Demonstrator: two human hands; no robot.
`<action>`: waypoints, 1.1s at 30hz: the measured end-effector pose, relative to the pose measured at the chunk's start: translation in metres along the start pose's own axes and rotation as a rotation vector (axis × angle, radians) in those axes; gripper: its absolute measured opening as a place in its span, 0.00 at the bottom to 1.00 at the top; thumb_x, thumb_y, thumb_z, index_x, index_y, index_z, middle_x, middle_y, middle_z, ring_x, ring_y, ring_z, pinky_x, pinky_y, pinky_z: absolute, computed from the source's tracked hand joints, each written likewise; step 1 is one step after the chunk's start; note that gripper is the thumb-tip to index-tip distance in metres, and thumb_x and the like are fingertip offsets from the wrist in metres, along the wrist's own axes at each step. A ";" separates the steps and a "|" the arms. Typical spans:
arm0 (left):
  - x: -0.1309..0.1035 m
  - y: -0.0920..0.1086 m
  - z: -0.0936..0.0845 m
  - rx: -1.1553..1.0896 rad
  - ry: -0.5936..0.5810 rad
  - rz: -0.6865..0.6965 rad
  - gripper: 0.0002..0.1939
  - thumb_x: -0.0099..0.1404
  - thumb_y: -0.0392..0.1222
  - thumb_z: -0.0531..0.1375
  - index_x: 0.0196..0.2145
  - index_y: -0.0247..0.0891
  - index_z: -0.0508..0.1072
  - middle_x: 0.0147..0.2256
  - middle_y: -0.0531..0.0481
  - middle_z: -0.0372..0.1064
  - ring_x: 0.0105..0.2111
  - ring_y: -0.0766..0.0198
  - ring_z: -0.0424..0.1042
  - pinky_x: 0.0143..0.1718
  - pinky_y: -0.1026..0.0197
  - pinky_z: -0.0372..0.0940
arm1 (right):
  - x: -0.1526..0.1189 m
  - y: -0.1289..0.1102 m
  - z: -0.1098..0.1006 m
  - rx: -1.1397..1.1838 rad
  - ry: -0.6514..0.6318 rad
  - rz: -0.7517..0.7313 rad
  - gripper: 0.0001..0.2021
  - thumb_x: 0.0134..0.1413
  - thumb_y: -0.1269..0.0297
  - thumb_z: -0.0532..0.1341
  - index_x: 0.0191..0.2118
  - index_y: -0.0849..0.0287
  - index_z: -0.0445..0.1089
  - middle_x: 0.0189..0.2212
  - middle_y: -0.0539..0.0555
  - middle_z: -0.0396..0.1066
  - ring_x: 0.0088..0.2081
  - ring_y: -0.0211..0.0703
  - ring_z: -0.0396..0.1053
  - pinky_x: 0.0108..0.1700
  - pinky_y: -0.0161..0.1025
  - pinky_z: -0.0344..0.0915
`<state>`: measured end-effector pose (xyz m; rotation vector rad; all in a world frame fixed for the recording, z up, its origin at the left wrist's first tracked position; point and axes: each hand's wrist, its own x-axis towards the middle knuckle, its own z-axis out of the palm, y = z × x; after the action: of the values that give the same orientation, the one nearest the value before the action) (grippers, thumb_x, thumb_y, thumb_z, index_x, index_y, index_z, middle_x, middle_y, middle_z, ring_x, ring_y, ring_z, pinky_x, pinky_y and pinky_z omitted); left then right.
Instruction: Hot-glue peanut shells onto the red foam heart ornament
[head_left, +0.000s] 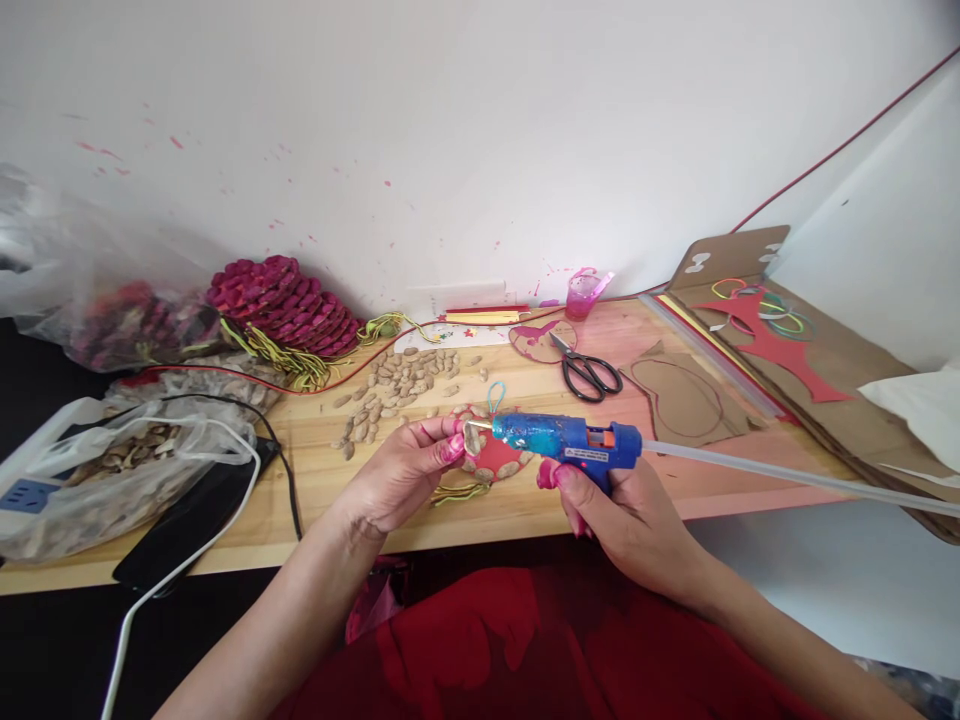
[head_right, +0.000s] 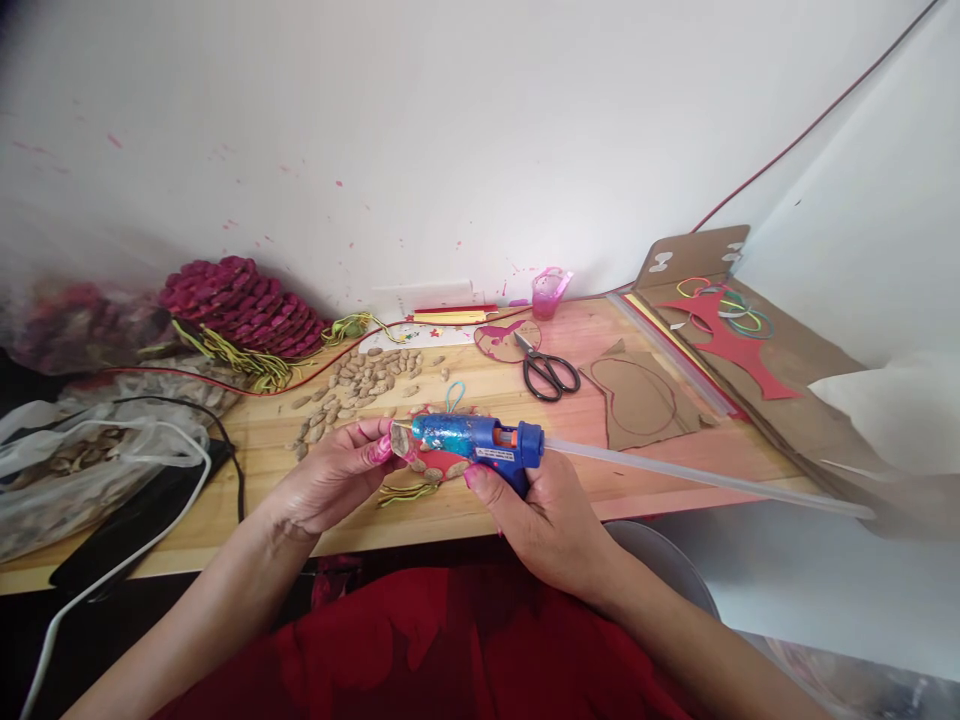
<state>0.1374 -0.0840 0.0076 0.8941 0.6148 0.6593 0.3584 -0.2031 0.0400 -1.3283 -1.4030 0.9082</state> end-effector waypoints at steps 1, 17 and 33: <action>0.000 0.000 0.000 0.002 -0.001 0.000 0.17 0.51 0.47 0.78 0.35 0.34 0.83 0.34 0.46 0.80 0.34 0.63 0.75 0.44 0.61 0.69 | 0.000 0.000 0.000 0.004 0.002 0.000 0.21 0.65 0.50 0.60 0.22 0.52 0.70 0.15 0.49 0.63 0.25 0.44 0.68 0.28 0.40 0.65; -0.001 0.000 0.001 -0.006 0.010 0.011 0.17 0.48 0.47 0.79 0.33 0.37 0.84 0.34 0.48 0.81 0.35 0.64 0.75 0.43 0.63 0.69 | 0.001 0.003 0.000 0.024 0.007 0.000 0.17 0.65 0.50 0.62 0.26 0.52 0.74 0.15 0.48 0.65 0.21 0.43 0.65 0.25 0.39 0.62; -0.001 0.001 0.001 -0.070 -0.038 0.032 0.14 0.51 0.44 0.78 0.31 0.34 0.83 0.30 0.50 0.79 0.31 0.69 0.74 0.40 0.66 0.69 | 0.001 0.004 0.000 -0.055 0.010 0.011 0.17 0.67 0.49 0.59 0.31 0.54 0.74 0.16 0.48 0.65 0.21 0.40 0.64 0.25 0.38 0.63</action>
<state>0.1375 -0.0844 0.0087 0.8510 0.5417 0.6867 0.3594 -0.2018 0.0366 -1.3812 -1.4231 0.8753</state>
